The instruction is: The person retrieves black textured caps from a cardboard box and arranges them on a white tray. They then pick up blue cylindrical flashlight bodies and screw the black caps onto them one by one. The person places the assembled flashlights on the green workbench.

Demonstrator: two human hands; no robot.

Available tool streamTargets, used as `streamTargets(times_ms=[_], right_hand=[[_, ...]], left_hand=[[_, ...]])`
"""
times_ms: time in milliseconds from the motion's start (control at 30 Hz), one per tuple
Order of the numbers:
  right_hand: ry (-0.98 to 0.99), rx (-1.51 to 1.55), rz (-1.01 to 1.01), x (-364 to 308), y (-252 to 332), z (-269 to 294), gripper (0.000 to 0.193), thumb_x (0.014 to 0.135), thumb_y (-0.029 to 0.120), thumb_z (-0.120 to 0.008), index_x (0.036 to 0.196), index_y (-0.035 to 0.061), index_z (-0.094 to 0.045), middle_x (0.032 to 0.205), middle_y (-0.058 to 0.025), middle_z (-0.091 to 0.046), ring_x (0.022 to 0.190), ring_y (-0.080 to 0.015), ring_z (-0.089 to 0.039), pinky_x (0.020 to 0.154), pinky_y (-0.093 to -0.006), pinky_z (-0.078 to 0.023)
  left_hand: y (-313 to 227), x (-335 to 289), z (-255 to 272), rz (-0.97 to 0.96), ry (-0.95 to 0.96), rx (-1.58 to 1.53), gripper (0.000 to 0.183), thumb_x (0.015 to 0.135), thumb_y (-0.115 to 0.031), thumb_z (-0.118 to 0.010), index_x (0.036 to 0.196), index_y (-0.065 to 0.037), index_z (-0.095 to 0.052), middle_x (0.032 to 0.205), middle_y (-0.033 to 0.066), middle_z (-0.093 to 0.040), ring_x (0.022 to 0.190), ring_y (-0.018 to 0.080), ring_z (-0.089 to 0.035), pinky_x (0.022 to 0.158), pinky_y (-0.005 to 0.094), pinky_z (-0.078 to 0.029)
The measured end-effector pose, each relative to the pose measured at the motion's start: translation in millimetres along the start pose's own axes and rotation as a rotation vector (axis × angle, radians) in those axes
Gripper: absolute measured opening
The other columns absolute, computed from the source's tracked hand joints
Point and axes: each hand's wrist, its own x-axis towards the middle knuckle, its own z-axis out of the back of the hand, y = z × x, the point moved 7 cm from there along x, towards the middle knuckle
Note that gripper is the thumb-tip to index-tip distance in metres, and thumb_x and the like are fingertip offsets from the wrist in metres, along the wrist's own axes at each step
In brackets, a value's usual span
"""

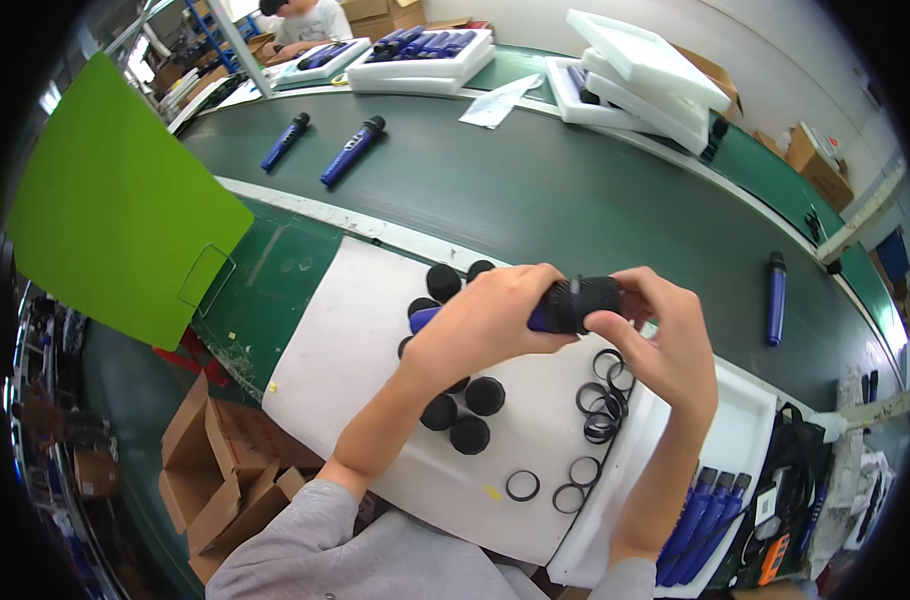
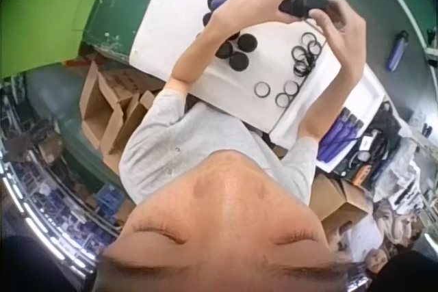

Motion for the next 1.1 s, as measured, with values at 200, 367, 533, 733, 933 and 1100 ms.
streamTargets(times_ms=[200,367,533,733,933,1100], right_hand=[[-0.005,0.14,0.126,3,13,-2,0.046,0.081,0.021,-0.084,0.116,-0.001,-0.063,0.093,-0.0098,-0.072,0.074,-0.0134,-0.066,0.062,-0.0265,-0.049],[0.021,0.091,0.038,2,0,-4,0.038,0.085,0.023,-0.081,0.107,-0.0031,-0.064,0.081,-0.0096,-0.07,0.065,-0.0134,-0.062,0.057,-0.0277,-0.047],[0.024,-0.042,-0.165,5,-17,-6,0.036,0.088,0.024,-0.079,0.103,-0.0035,-0.063,0.076,-0.008,-0.066,0.064,-0.0124,-0.06,0.058,-0.0272,-0.048],[0.012,0.225,0.065,5,10,-9,0.04,0.086,0.016,-0.078,0.116,-0.0027,-0.06,0.091,-0.009,-0.067,0.076,-0.0133,-0.064,0.069,-0.0274,-0.052],[0.006,0.17,0.125,1,19,-6,0.046,0.084,0.008,-0.075,0.125,-0.0037,-0.058,0.105,-0.0131,-0.066,0.096,-0.0219,-0.068,0.089,-0.0337,-0.054],[0.022,0.116,0.176,1,32,-8,0.048,0.083,0.007,-0.075,0.126,-0.0037,-0.057,0.109,-0.0133,-0.064,0.102,-0.0222,-0.066,0.096,-0.0359,-0.053]], left_hand=[[2,1,0,-0.074,-0.054,-0.029,0.046,0.073,-0.023,-0.086,0.106,0.002,-0.065,0.092,0.018,-0.071,0.084,0.0356,-0.068,0.078,0.0402,-0.054],[3,1,-7,-0.021,-0.045,0.023,0.043,0.074,-0.022,-0.086,0.103,0.003,-0.065,0.09,0.0174,-0.07,0.083,0.0346,-0.069,0.077,0.0404,-0.054],[7,3,-7,-0.028,-0.079,-0.003,0.041,0.075,-0.022,-0.085,0.101,0.003,-0.065,0.091,0.0176,-0.07,0.083,0.0348,-0.068,0.077,0.0403,-0.054],[3,2,0,-0.051,-0.039,-0.043,0.041,0.076,-0.022,-0.084,0.102,0.003,-0.064,0.093,0.0184,-0.07,0.086,0.0347,-0.068,0.077,0.0397,-0.054],[1,0,0,-0.034,-0.028,-0.032,0.043,0.079,-0.024,-0.081,0.106,0.004,-0.063,0.096,0.0198,-0.069,0.089,0.0355,-0.068,0.078,0.0409,-0.054],[1,-2,6,-0.071,-0.002,-0.088,0.044,0.078,-0.025,-0.082,0.104,0.005,-0.063,0.09,0.0192,-0.068,0.084,0.0351,-0.068,0.076,0.0401,-0.054]])
